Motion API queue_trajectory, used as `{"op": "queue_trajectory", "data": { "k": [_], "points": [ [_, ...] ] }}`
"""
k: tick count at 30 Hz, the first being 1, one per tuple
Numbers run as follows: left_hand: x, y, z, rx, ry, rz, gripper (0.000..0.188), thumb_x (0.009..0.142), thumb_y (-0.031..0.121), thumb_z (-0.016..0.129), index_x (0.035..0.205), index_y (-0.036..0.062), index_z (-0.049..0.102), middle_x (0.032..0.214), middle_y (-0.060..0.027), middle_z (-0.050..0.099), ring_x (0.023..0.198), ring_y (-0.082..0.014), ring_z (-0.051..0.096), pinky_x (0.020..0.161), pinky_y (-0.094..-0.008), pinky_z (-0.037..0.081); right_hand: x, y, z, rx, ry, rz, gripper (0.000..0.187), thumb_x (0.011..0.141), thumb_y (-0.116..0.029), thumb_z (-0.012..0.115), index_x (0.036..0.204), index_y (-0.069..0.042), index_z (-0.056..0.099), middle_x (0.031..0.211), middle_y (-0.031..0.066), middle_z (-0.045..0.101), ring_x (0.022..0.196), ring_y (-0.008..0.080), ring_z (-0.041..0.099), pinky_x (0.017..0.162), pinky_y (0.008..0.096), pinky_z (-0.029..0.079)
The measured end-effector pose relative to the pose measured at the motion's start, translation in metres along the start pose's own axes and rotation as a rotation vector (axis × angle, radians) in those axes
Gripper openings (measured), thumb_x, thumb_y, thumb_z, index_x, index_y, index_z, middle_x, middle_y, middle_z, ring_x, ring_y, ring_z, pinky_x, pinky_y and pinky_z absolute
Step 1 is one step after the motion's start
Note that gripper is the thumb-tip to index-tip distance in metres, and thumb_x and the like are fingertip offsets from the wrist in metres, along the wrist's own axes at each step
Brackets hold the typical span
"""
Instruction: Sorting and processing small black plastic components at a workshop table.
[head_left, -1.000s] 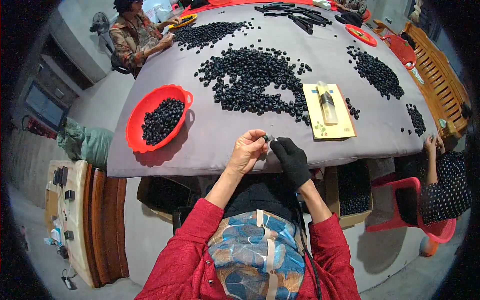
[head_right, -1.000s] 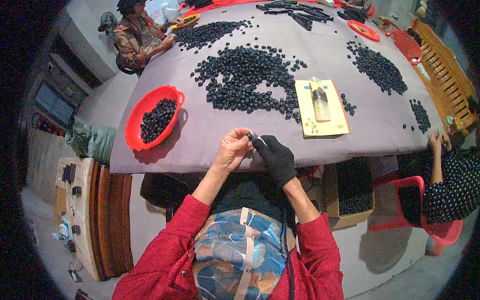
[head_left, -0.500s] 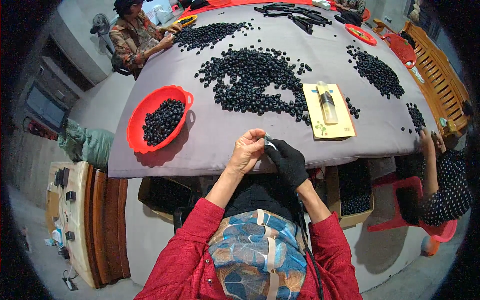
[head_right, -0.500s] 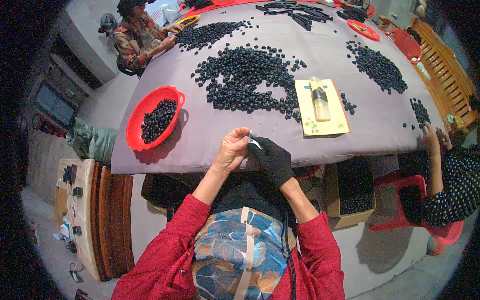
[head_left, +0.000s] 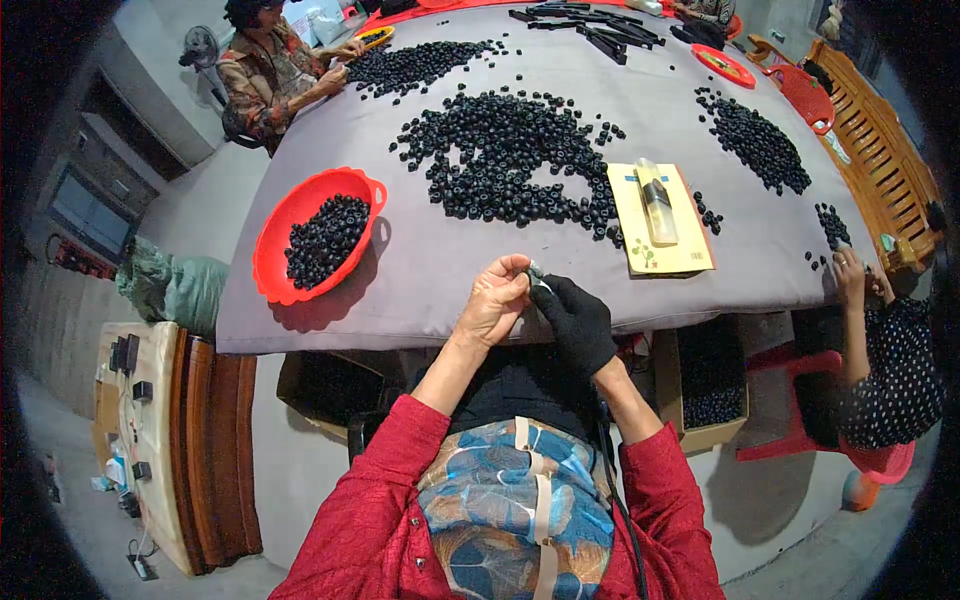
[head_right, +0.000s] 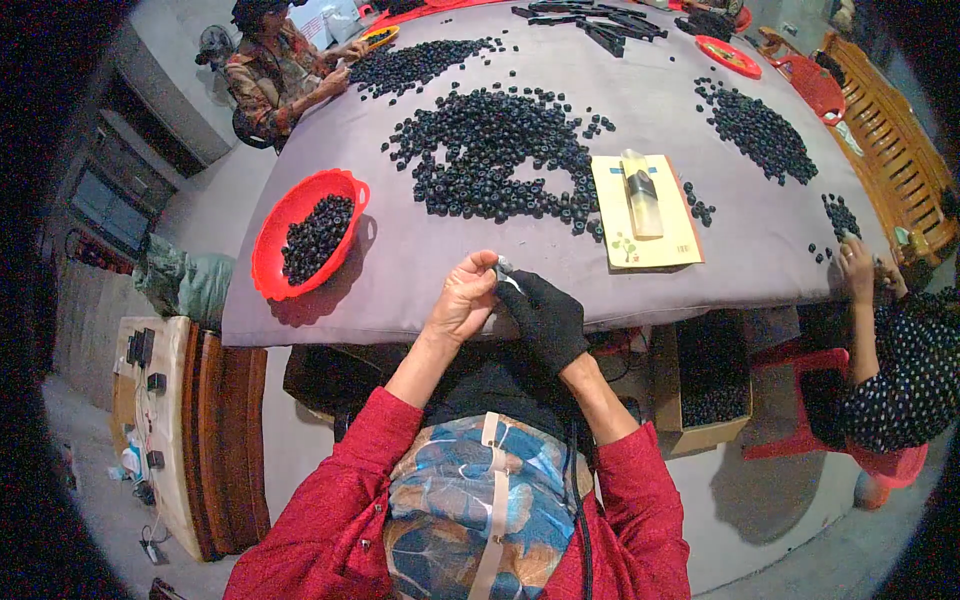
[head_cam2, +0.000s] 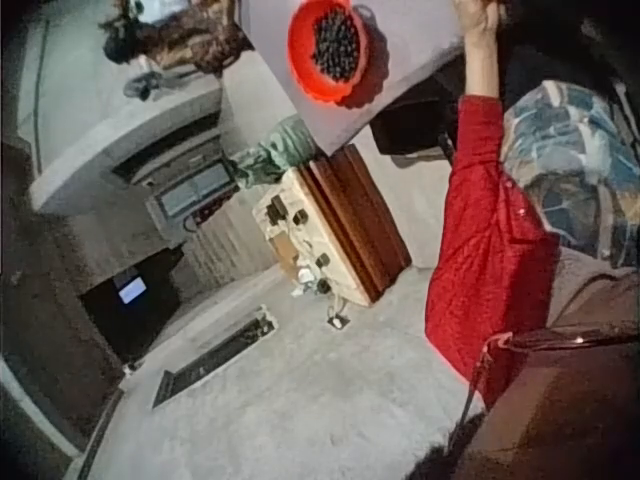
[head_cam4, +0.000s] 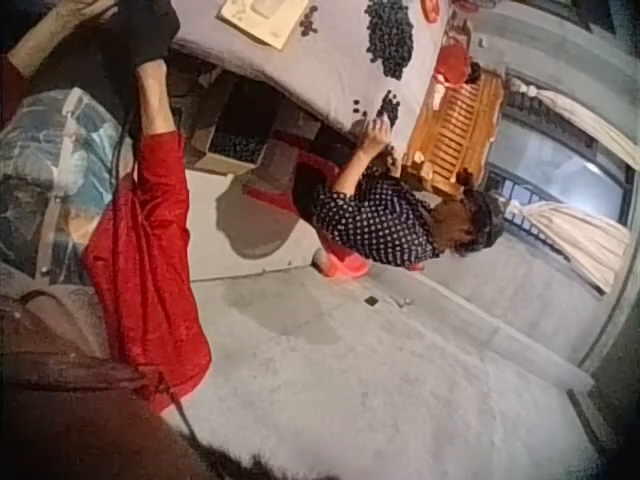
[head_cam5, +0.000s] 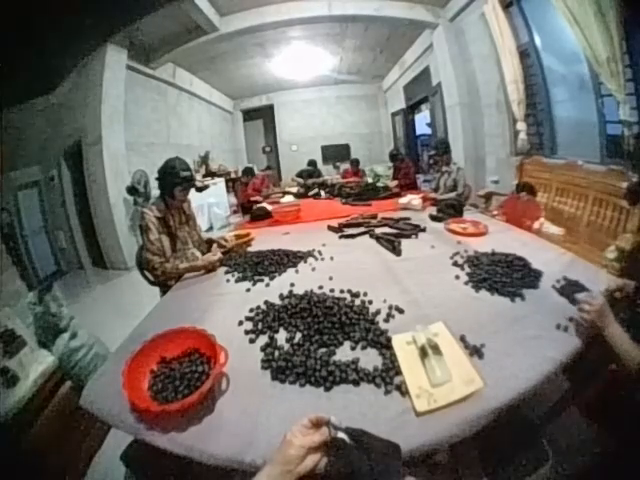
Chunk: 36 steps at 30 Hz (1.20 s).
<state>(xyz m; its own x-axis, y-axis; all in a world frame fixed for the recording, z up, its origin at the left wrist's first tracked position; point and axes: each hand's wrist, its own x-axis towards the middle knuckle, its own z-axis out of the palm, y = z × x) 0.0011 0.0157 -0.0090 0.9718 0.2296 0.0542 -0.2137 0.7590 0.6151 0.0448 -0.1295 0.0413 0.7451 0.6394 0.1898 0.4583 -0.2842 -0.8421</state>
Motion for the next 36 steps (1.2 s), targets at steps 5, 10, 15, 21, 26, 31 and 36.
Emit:
{"op": "queue_trajectory", "data": {
  "k": [5, 10, 15, 21, 26, 31, 36],
  "points": [
    [-0.001, 0.001, 0.004, 0.003, 0.042, -0.004, 0.020, 0.079, 0.001, 0.059, 0.098, 0.0052, 0.055, 0.083, -0.0025, 0.059, 0.070, -0.0106, 0.057, 0.066, -0.0238, 0.048, 0.000, 0.000, 0.001, -0.010, -0.003, 0.023, 0.029, 0.086, -0.030, 0.047, 0.103, -0.009, 0.058, 0.092, 0.0127, 0.062, 0.081, 0.0273, 0.061, 0.069, 0.0331, 0.047],
    [-0.002, 0.002, 0.004, -0.003, 0.019, -0.004, 0.020, 0.079, 0.002, 0.059, 0.098, 0.0048, 0.055, 0.083, -0.0025, 0.059, 0.071, -0.0107, 0.057, 0.068, -0.0243, 0.048, 0.000, 0.000, 0.001, 0.034, -0.016, -0.009, 0.029, 0.086, -0.030, 0.047, 0.103, -0.009, 0.058, 0.092, 0.0124, 0.062, 0.081, 0.0266, 0.061, 0.067, 0.0327, 0.047],
    [0.000, 0.001, 0.002, -0.004, 0.025, -0.005, 0.019, 0.079, 0.003, 0.059, 0.098, 0.0047, 0.055, 0.083, -0.0028, 0.059, 0.073, -0.0112, 0.058, 0.069, -0.0251, 0.048, 0.001, 0.000, 0.001, 0.035, -0.007, -0.012, 0.029, 0.086, -0.030, 0.048, 0.103, -0.009, 0.058, 0.092, 0.0122, 0.062, 0.080, 0.0262, 0.061, 0.067, 0.0326, 0.047],
    [-0.001, 0.002, 0.002, -0.014, 0.016, -0.023, 0.020, 0.079, 0.003, 0.060, 0.098, 0.0047, 0.055, 0.085, -0.0032, 0.060, 0.074, -0.0109, 0.058, 0.069, -0.0257, 0.049, 0.002, -0.001, 0.001, 0.019, -0.015, -0.007, 0.028, 0.085, -0.029, 0.049, 0.102, -0.009, 0.058, 0.091, 0.0124, 0.062, 0.080, 0.0258, 0.061, 0.066, 0.0326, 0.047],
    [-0.002, 0.003, 0.004, -0.014, -0.005, -0.020, 0.021, 0.079, 0.003, 0.060, 0.099, 0.0048, 0.055, 0.087, -0.0037, 0.060, 0.075, -0.0109, 0.058, 0.070, -0.0249, 0.049, 0.000, 0.004, 0.001, -0.081, 0.047, -0.265, 0.025, 0.085, -0.024, 0.049, 0.102, -0.008, 0.058, 0.091, 0.0125, 0.062, 0.079, 0.0257, 0.061, 0.065, 0.0324, 0.048],
    [-0.002, 0.003, -0.006, 0.003, -0.013, -0.013, 0.022, 0.079, 0.002, 0.059, 0.100, 0.0043, 0.055, 0.090, -0.0064, 0.061, 0.081, -0.0156, 0.059, 0.077, -0.0313, 0.047, 0.001, 0.008, 0.005, -0.077, 0.028, -0.244, 0.023, 0.084, -0.018, 0.050, 0.104, -0.009, 0.057, 0.097, 0.0102, 0.061, 0.081, 0.0249, 0.061, 0.065, 0.0311, 0.049],
    [-0.001, 0.001, -0.006, 0.034, 0.010, 0.015, 0.025, 0.078, 0.001, 0.059, 0.103, 0.0035, 0.053, 0.090, -0.0057, 0.061, 0.081, -0.0148, 0.059, 0.076, -0.0293, 0.047, 0.003, 0.010, 0.005, -0.141, 0.053, -0.297, 0.021, 0.084, -0.020, 0.050, 0.100, -0.009, 0.058, 0.094, 0.0104, 0.061, 0.080, 0.0258, 0.061, 0.064, 0.0323, 0.049]
  ]
}}
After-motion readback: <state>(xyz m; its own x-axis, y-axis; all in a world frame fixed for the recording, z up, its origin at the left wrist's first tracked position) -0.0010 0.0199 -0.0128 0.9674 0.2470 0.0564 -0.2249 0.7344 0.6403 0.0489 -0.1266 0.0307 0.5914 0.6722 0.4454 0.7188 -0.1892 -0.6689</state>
